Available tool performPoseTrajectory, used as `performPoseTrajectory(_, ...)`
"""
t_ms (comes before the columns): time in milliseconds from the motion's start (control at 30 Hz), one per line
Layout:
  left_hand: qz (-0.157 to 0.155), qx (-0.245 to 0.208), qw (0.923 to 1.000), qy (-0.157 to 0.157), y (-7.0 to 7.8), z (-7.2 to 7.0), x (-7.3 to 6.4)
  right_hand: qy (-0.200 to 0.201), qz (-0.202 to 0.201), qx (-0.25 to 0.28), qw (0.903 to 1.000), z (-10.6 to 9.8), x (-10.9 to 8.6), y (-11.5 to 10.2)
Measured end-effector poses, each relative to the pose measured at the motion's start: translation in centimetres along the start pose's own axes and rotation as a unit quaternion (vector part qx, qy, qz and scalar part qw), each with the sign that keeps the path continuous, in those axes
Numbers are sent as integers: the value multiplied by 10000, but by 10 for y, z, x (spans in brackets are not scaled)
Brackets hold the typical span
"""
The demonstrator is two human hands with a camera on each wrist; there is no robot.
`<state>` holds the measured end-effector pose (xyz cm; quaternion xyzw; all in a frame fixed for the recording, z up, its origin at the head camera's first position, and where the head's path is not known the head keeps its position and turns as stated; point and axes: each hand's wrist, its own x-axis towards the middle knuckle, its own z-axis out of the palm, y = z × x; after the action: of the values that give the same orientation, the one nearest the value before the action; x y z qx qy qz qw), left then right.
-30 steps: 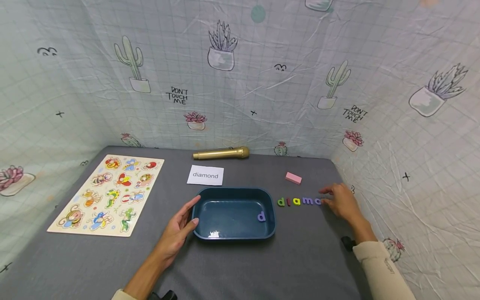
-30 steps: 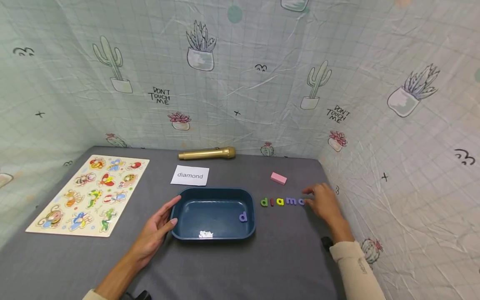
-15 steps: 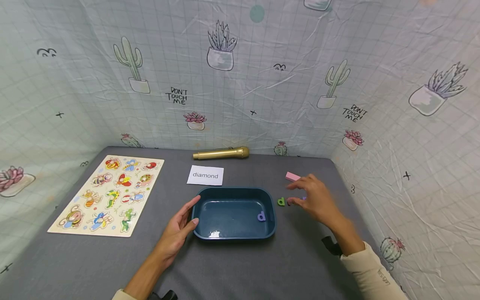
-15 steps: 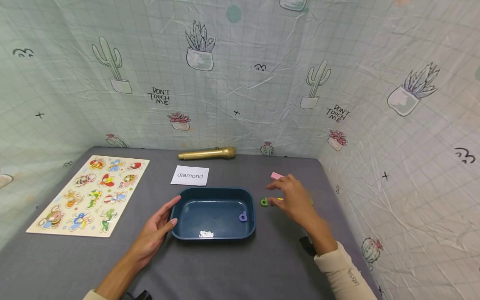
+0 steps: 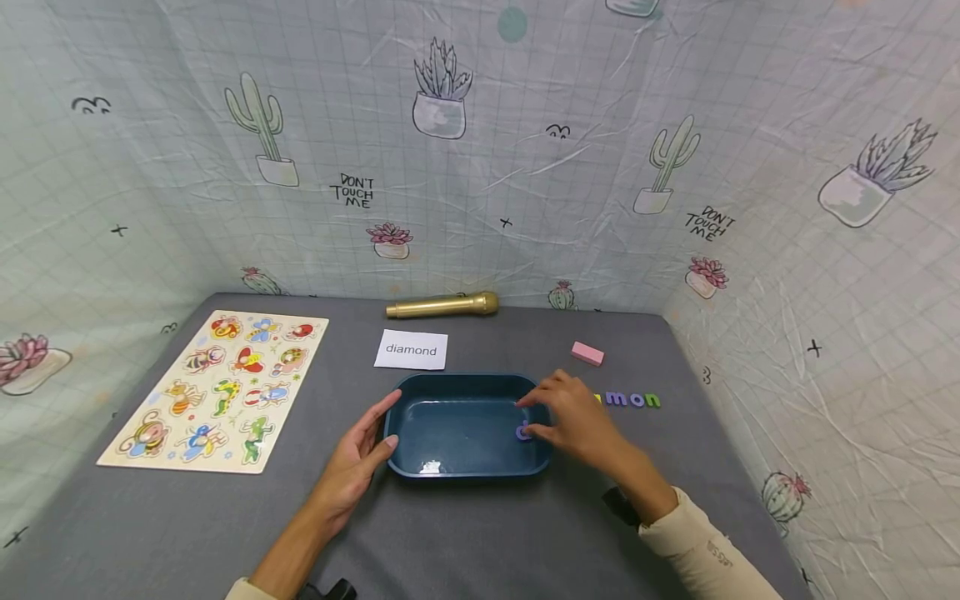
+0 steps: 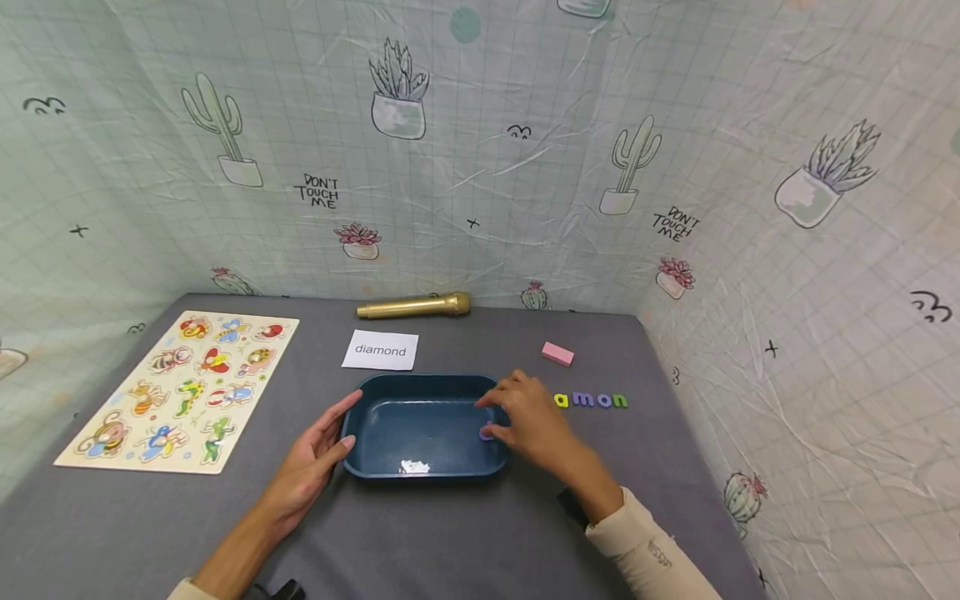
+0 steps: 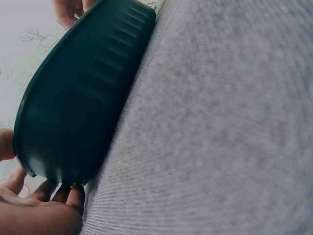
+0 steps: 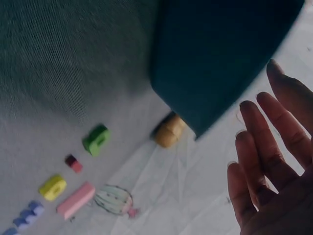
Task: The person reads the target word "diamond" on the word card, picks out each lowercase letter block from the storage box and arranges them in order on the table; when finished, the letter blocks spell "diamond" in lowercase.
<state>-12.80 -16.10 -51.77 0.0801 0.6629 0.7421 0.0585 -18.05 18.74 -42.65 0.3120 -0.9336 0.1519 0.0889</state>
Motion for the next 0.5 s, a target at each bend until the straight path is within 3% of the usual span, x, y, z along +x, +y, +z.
performPoseTrajectory(267, -61, -40, 10000, 1, 0, 0, 0, -342, -97, -310, 9989, 25, 3, 2)
performPoseTrajectory(500, -78, 11, 10000, 15, 0, -1, 0, -495, -124, -577, 9970, 31, 9, 1)
